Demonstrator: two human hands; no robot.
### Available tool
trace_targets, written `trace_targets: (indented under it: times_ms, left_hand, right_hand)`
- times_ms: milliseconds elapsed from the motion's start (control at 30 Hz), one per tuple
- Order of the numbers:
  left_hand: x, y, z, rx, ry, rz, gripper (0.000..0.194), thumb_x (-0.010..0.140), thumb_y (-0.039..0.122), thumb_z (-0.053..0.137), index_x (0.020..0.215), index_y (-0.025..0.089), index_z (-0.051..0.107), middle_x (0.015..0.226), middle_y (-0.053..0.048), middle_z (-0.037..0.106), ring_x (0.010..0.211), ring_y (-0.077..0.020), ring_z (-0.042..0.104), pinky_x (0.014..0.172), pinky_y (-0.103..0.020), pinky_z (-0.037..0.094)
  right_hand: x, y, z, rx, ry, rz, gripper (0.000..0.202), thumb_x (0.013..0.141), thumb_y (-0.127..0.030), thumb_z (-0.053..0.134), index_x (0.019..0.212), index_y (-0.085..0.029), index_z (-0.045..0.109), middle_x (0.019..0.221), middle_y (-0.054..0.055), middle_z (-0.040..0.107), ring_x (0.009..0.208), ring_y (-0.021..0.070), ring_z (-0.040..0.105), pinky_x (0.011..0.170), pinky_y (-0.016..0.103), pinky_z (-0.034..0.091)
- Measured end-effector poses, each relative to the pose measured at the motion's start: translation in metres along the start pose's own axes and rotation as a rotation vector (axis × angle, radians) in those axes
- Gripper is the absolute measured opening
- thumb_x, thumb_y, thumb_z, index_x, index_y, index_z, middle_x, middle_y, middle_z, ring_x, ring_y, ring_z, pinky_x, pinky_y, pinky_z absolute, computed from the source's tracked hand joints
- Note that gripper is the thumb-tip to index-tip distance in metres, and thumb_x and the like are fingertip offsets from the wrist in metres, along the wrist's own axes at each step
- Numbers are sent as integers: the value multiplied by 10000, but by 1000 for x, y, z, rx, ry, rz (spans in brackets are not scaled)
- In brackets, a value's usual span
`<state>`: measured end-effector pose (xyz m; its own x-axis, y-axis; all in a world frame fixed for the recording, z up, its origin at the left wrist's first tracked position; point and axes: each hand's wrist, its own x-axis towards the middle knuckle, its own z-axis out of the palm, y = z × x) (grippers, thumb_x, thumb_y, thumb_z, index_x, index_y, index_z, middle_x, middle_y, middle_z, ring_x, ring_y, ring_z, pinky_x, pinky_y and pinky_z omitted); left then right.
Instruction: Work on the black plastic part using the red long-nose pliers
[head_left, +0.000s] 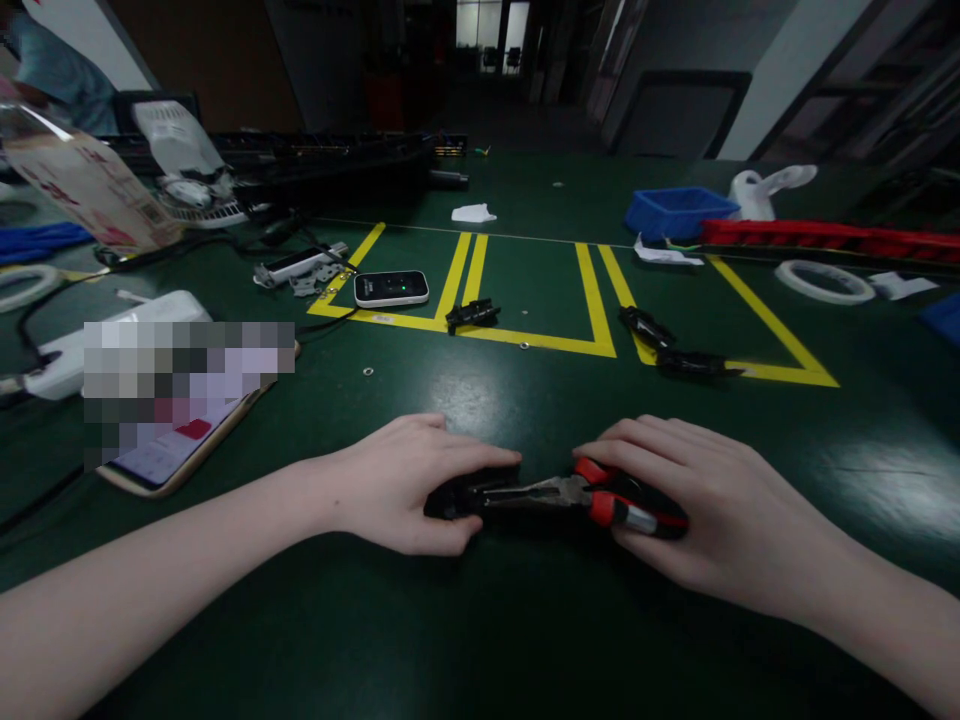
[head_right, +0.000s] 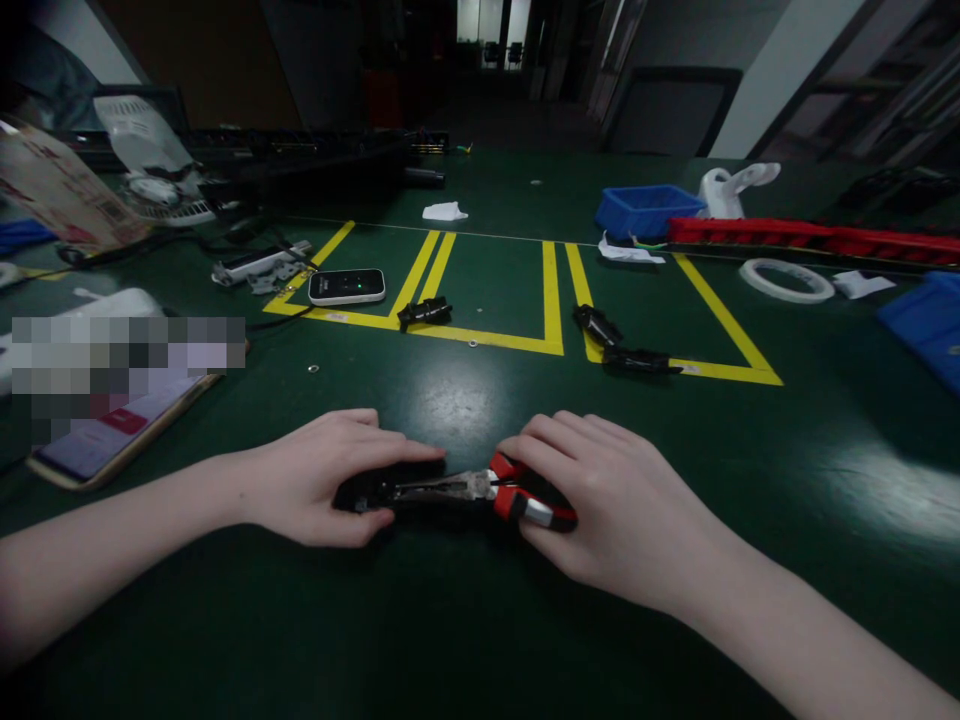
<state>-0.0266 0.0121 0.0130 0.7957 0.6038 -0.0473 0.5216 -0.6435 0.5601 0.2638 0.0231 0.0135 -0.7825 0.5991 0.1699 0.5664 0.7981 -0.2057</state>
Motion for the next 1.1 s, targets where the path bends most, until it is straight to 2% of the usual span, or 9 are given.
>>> trace_targets:
  times_ms: [167, 367, 600, 667, 733, 833, 1000, 1100]
  left_hand:
    - [1, -2, 1, 27, -8, -17, 658, 874, 354, 662, 1463, 183, 422, 1232, -41, 701, 803, -164, 624, 794, -314, 431]
    - [5, 4, 1, 111, -46, -35, 721, 862, 438, 674, 1474, 169, 402, 994, -20, 734, 698, -169, 616, 793, -337, 439]
    - [5, -1, 10, 46, 32, -77, 710, 735, 646, 724, 1235, 179, 535, 856, 6, 710, 658, -181, 614, 759, -356, 437]
    - [4, -2, 12, 16, 75, -84, 728, 696, 675, 733, 1188, 178, 533, 896, -10, 699, 688, -191, 619, 754, -360, 445]
    - [4, -1, 13, 10, 118, -99, 718, 683, 655, 748, 1160, 167, 524, 977, -44, 678, 749, -211, 626, 758, -371, 463]
    - [4, 1, 13, -68, 153, -131, 647, 712, 513, 773, 1178, 163, 494, 1043, -68, 647, 837, -234, 638, 765, -377, 495]
    - [2, 2, 12, -506, 178, -222, 622, 787, 244, 704, 1318, 213, 380, 1054, -51, 638, 875, -214, 664, 698, -311, 539]
    - [3, 4, 10, -618, 149, -237, 674, 797, 184, 669, 1391, 262, 359, 1063, -42, 631, 836, -197, 657, 652, -283, 538]
  right_hand:
    - [-3, 4, -3, -24, 27, -24, 380, 795, -242, 626, 1174, -231, 606, 1023, 71, 700, 880, 245, 687, 692, 411, 594]
    - [-5, 6, -5, -62, 49, -34, 362, 802, -250, 636, 1161, -221, 612, 1021, 83, 707, 875, 251, 704, 692, 414, 606]
    - [-11, 6, -1, 28, 80, 26, 387, 788, -271, 685, 1169, -241, 630, 1026, 69, 709, 873, 251, 701, 688, 392, 602]
    - [-12, 3, 3, 83, 115, 57, 386, 795, -304, 704, 1168, -234, 634, 1034, 69, 708, 872, 248, 701, 689, 379, 599]
    - [-14, -1, 8, 125, 168, 80, 379, 820, -352, 704, 1169, -222, 629, 1039, 71, 709, 879, 246, 703, 698, 370, 598]
    - [-18, -8, 18, 174, 248, 108, 418, 842, -440, 697, 1199, -238, 617, 1045, 70, 707, 886, 247, 704, 705, 370, 597]
    - [-29, -17, 30, 230, 334, 224, 437, 890, -499, 633, 1255, -264, 589, 1105, 75, 682, 931, 248, 691, 747, 388, 601]
    - [-33, -17, 33, 248, 336, 265, 442, 896, -512, 621, 1266, -274, 580, 1122, 69, 676, 951, 243, 686, 771, 389, 598]
